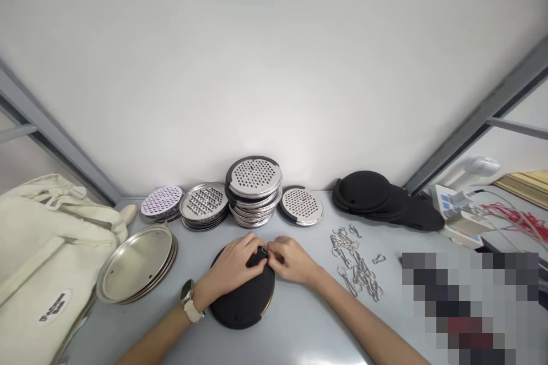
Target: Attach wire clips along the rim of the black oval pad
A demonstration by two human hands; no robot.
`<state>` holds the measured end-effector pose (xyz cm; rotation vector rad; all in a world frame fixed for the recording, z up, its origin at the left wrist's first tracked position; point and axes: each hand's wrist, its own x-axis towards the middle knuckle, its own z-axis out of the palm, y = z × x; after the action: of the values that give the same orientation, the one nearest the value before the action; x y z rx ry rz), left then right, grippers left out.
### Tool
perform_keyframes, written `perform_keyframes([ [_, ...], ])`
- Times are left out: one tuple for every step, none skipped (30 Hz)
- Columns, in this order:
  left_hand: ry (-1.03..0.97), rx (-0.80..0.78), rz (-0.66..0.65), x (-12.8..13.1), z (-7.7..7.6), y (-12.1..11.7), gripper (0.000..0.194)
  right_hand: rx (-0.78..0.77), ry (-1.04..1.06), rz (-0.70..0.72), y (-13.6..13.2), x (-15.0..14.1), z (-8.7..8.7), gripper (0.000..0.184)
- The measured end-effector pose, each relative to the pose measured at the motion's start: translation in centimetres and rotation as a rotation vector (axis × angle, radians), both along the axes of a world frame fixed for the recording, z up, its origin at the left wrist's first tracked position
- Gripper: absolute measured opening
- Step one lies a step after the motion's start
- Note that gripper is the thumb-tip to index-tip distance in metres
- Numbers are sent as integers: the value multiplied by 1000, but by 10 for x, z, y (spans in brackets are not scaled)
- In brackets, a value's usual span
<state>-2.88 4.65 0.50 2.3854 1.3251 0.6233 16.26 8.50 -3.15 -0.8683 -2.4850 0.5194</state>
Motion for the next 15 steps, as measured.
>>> perform_keyframes([
  [8,0,0,0,0,0,14,-2,5,3,-1,1,0,16],
  [16,1,-1,1,0,-1,16,-5,7,4,-1,2,0,16],
  [25,0,-3,1,0,-1,18,-8,8,3,-2,2,-1,16],
  [34,-1,-6,1,0,-1,19,-11,7,1,-2,3,-1,16],
  [42,-1,-10,1,1,-2,20,-14,6,-1,-3,3,-1,15],
  [50,2,-17,1,1,-2,21,-16,6,-2,-3,3,-1,15],
  [55,6,-22,1,1,-2,21,-19,9,-4,-3,3,-1,15],
  [57,11,-26,0,1,-2,20,-23,11,-4,-3,3,-1,14],
  [58,19,-29,0,1,-2,19,-27,14,-5,-3,3,-1,14],
  [59,27,-30,0,1,-2,19,-32,16,-4,-3,3,0,14],
  [62,31,-32,0,1,-2,18,-39,17,-1,-3,3,0,14],
  [68,33,-36,1,1,-2,17,-46,19,-2,-3,3,1,15],
  [74,30,-39,1,1,-2,17,-51,22,-6,-3,3,1,16],
  [78,27,-44,1,1,-2,16,-54,23,-7,-3,3,1,16],
  [79,23,-50,0,1,-2,15,-55,24,-9,-3,3,1,16],
])
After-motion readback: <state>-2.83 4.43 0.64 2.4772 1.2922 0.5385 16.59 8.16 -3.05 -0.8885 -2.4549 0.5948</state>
